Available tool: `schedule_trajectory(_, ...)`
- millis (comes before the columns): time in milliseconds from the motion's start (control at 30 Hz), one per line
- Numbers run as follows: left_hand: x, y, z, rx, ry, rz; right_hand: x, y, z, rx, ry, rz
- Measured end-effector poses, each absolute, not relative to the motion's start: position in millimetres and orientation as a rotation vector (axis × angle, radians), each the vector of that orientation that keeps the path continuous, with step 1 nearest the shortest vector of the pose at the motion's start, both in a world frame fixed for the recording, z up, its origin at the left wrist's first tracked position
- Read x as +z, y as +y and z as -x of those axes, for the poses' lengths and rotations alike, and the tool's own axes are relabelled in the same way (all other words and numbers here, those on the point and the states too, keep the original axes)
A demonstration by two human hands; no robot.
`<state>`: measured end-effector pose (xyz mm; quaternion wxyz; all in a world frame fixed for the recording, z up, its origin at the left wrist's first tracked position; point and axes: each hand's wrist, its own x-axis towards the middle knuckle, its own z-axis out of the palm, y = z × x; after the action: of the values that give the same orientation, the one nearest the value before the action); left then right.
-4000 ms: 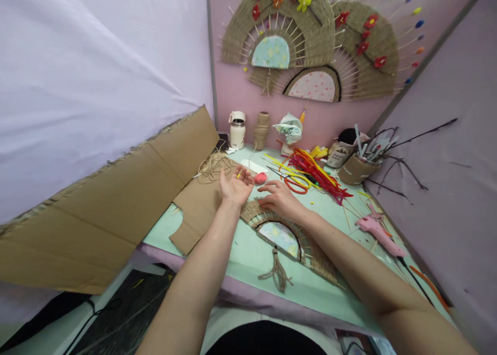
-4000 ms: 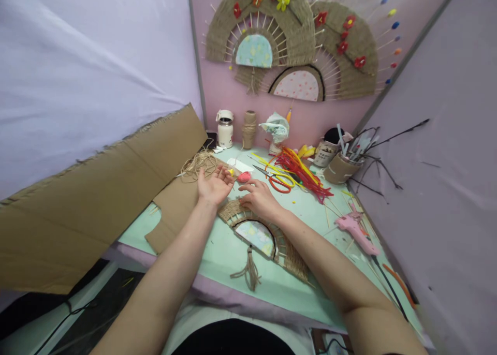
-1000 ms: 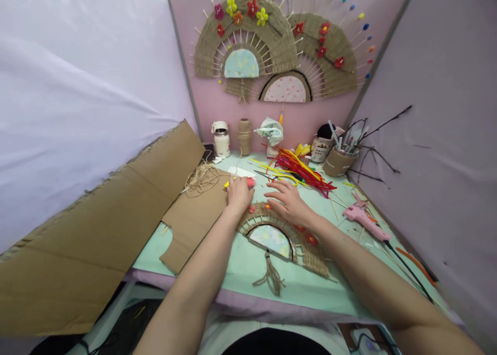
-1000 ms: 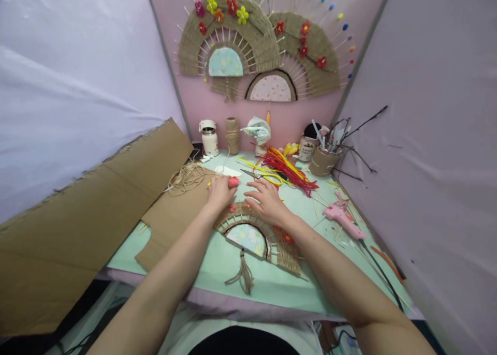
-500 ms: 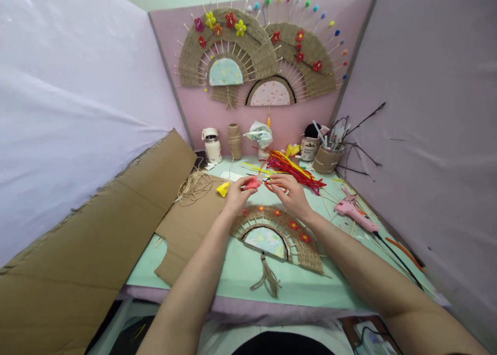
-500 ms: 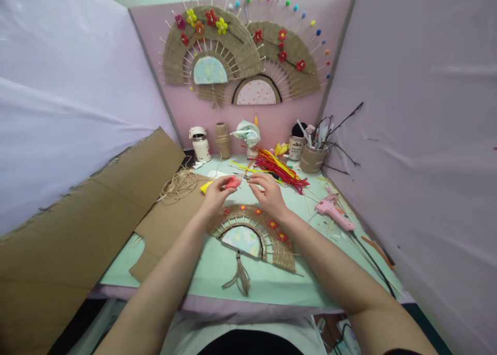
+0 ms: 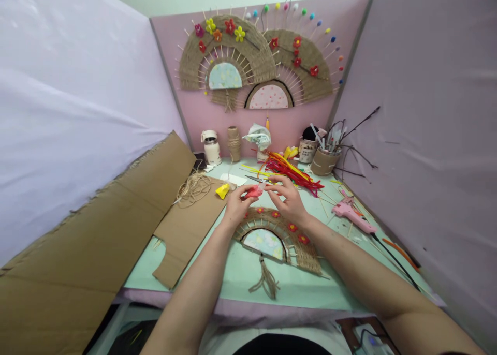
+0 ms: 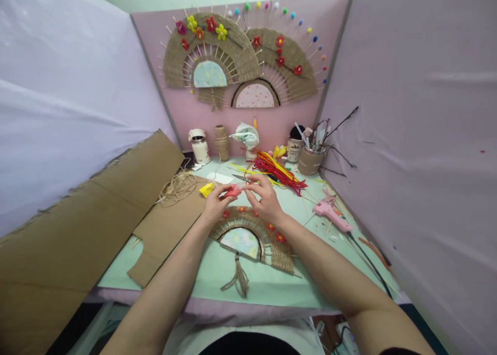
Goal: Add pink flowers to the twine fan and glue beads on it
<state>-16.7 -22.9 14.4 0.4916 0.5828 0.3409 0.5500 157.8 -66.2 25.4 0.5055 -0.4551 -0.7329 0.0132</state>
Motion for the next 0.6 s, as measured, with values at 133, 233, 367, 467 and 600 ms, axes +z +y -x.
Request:
schedule_trajectory(133,15.4,-25.1,17.1,1.316,0.792,-1.358,24.7,-67.0,-157.6,0.101,-1.736,1.081)
schedule_trajectory(233,15.3,-26.2,16.9,1.292,0.776,-1.377,24.5,-67.1,-158.0,0.152,-1.709,1.092)
schedule_trajectory(367,12.5,-25.2,17.2,1.274,0.762,-1.459,24.3,-66.9,-158.7,0.156,-1.724,1.084)
schedule_trajectory(467,10.8,-23.9,18.4,1.282,0.757,-1.531,23.6,-66.2,-158.6,0.127,-1.779,1.099)
schedule_trajectory(600,10.0,-22.4,21.0,1.295,0.755,-1.730,22.7,-63.7,-157.5,0.156,-1.796,1.035)
